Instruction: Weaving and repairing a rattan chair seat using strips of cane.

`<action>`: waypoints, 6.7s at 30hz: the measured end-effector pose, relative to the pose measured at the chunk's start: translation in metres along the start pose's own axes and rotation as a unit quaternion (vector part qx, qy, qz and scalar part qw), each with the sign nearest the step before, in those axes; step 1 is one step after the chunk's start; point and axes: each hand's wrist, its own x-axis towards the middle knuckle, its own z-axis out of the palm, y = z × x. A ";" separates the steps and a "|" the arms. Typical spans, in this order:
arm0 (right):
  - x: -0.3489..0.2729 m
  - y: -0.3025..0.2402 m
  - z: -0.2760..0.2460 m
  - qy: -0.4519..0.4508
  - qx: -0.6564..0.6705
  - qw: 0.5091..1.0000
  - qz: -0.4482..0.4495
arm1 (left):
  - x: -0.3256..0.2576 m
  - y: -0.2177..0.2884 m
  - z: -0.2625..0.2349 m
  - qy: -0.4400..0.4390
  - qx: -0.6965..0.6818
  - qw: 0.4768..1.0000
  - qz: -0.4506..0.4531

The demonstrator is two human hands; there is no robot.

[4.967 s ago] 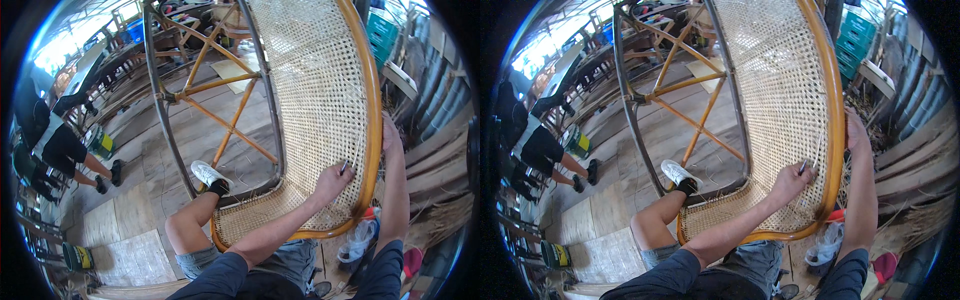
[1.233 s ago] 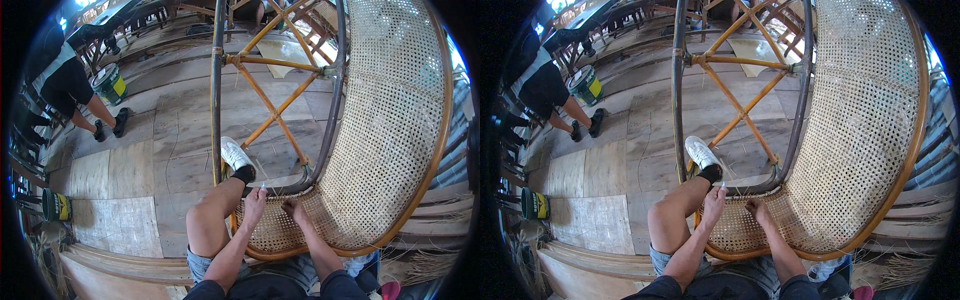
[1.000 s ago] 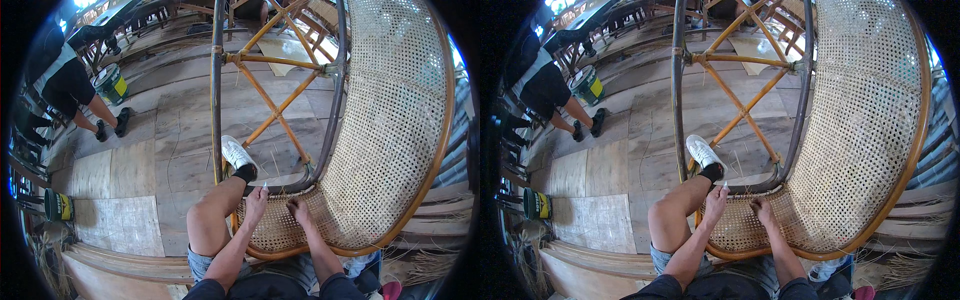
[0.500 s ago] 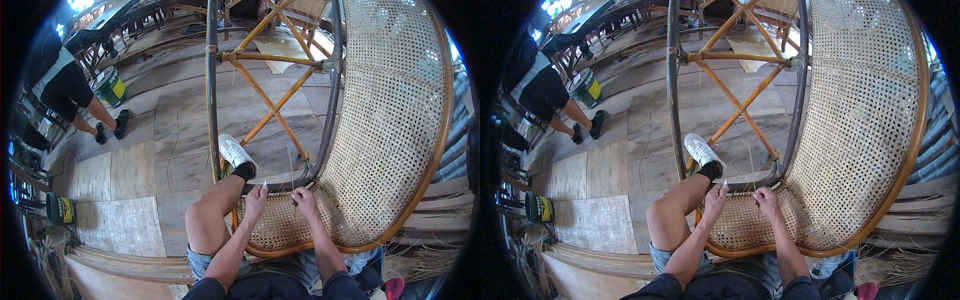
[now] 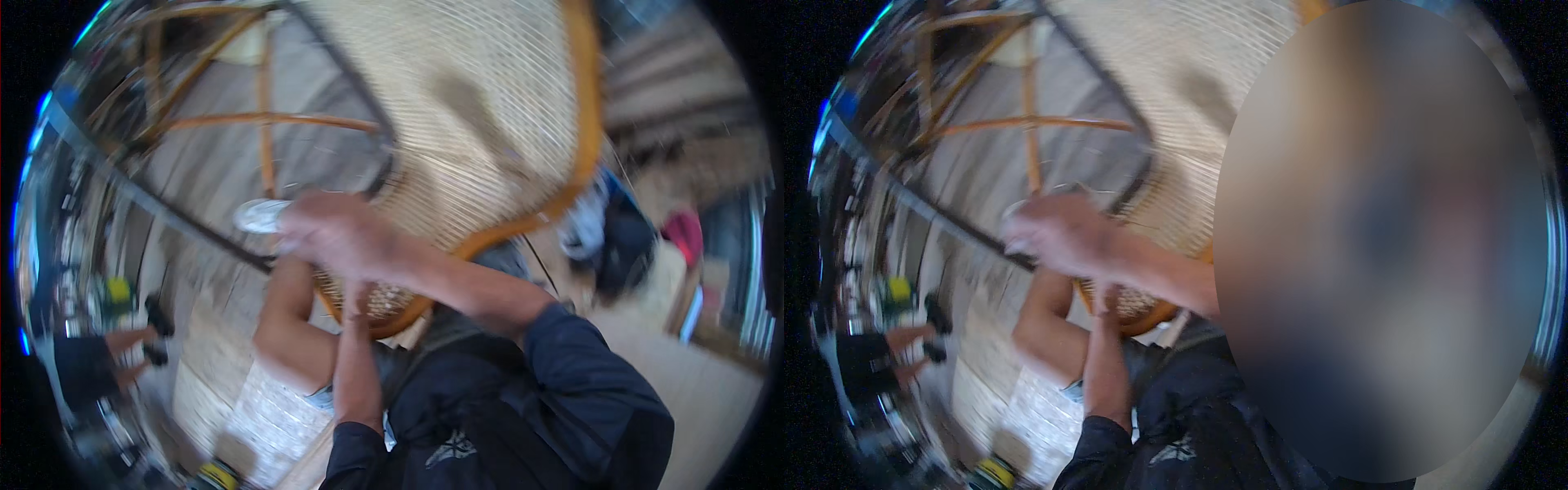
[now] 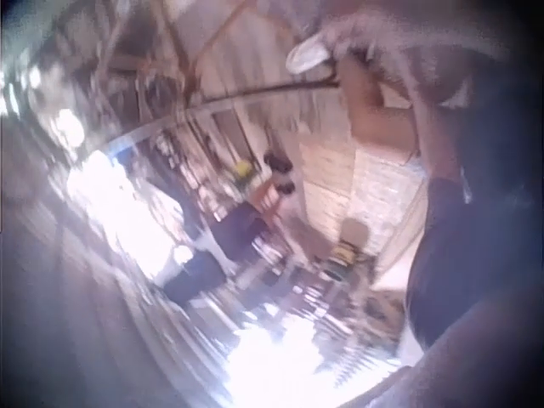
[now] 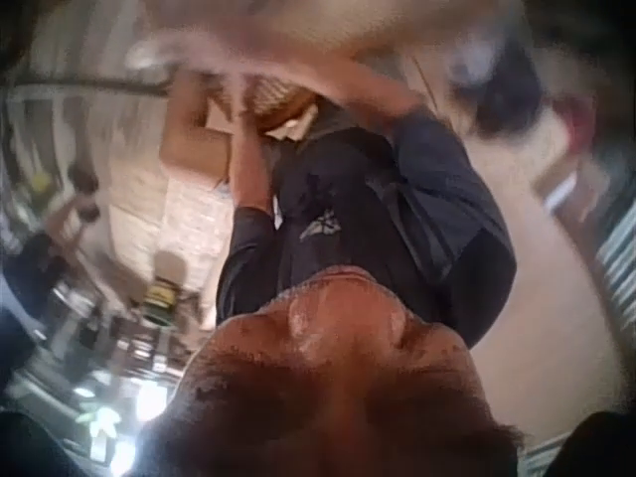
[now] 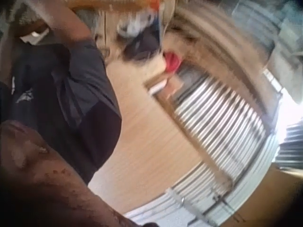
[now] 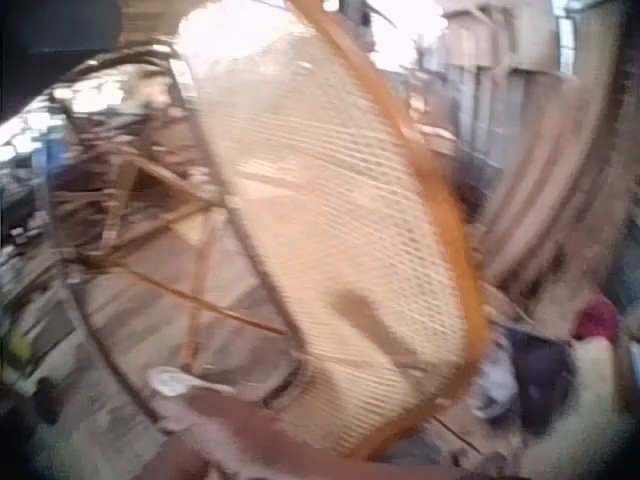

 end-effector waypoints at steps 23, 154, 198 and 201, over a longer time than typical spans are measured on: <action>-0.505 -0.030 -0.273 0.203 -0.515 0.598 0.580 | 0.012 0.017 0.003 -0.131 0.689 0.694 -0.164; 0.104 0.124 -0.110 0.075 -0.442 0.887 0.111 | 0.044 -0.044 0.035 0.132 0.077 0.917 -0.368; -0.120 0.145 -0.090 -0.272 0.042 0.800 0.532 | 0.062 -0.007 0.003 0.133 0.256 0.918 -0.271; -0.120 0.148 -0.102 -0.334 -0.016 0.786 0.521 | 0.051 -0.011 0.017 0.132 0.163 0.937 -0.277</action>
